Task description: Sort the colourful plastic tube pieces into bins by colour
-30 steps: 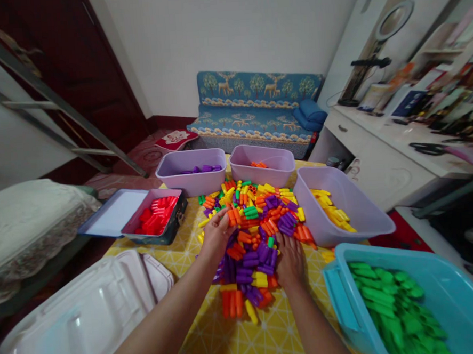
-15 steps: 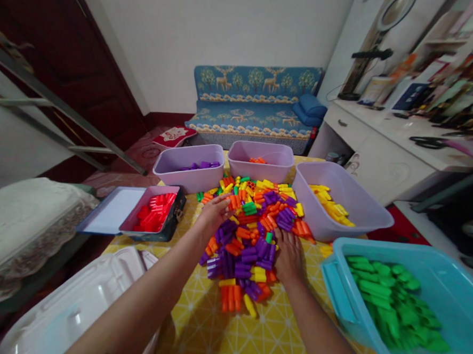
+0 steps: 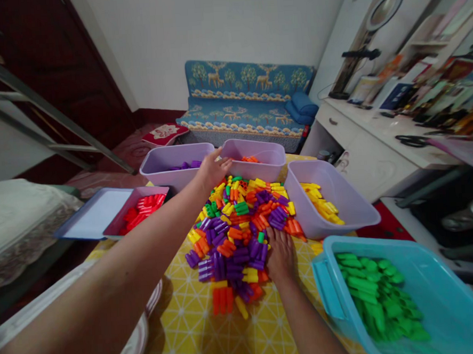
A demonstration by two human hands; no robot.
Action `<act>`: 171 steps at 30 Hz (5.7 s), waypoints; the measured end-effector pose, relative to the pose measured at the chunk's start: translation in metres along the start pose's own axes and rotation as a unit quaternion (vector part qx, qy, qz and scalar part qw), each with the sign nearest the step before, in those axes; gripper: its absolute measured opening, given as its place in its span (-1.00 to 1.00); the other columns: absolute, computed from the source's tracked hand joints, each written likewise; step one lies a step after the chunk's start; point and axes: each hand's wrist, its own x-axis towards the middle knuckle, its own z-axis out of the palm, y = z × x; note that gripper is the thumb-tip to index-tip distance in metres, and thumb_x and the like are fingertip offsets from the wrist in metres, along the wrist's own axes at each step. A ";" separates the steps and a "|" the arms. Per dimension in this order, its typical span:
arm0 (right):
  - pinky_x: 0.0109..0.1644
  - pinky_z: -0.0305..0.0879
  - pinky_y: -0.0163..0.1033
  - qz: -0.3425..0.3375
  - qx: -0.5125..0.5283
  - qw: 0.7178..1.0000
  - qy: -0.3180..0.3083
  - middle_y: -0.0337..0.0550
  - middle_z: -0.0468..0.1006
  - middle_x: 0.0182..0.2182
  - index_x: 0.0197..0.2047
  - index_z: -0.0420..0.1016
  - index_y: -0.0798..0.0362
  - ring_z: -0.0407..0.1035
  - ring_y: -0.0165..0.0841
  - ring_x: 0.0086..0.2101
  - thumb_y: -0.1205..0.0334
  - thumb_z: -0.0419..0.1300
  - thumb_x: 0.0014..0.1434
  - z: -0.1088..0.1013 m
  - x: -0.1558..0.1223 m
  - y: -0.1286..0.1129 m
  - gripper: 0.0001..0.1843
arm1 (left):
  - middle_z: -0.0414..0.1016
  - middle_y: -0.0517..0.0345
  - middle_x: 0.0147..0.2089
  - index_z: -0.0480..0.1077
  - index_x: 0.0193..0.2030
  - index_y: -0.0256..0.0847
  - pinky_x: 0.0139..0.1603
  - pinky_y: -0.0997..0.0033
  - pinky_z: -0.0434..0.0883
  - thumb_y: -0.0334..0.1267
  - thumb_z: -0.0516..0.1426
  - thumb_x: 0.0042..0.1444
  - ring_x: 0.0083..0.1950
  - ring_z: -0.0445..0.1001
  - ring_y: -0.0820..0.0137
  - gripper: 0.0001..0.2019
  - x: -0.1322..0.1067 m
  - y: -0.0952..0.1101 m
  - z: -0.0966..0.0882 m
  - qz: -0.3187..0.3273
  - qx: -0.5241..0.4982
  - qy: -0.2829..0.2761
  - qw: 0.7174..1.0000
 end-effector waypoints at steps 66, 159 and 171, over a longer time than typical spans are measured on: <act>0.09 0.30 -0.12 0.035 0.209 0.973 0.096 -0.05 0.52 -0.05 0.06 0.41 0.02 0.38 -0.24 -0.02 0.53 -0.07 -0.06 -0.038 0.031 -0.008 -0.38 | 0.23 0.02 0.37 0.14 0.36 -0.09 0.42 0.00 0.01 -0.06 -0.07 0.30 0.41 0.13 0.23 -0.48 -0.089 -0.101 -0.173 0.250 0.647 0.076 0.716; 0.06 0.20 0.01 -0.005 0.018 0.982 -0.188 0.12 0.42 0.09 0.16 0.34 0.07 0.27 -0.03 0.09 -0.02 0.15 0.13 -0.022 0.199 -0.088 -0.43 | 0.14 0.03 0.42 0.14 0.36 -0.06 0.43 0.03 0.00 0.01 -0.08 0.30 0.43 0.09 0.26 -0.47 -0.090 -0.102 -0.173 0.241 0.644 0.083 0.721; -0.33 0.17 -0.36 -0.048 0.156 0.956 -0.244 -0.23 0.57 -0.36 -0.21 0.49 0.01 0.43 -0.36 -0.33 0.17 0.20 0.07 -0.022 0.190 -0.081 -0.80 | 0.15 0.01 0.41 0.14 0.36 -0.08 0.42 0.00 0.01 0.02 -0.09 0.30 0.43 0.10 0.25 -0.47 -0.092 -0.100 -0.171 0.240 0.645 0.080 0.721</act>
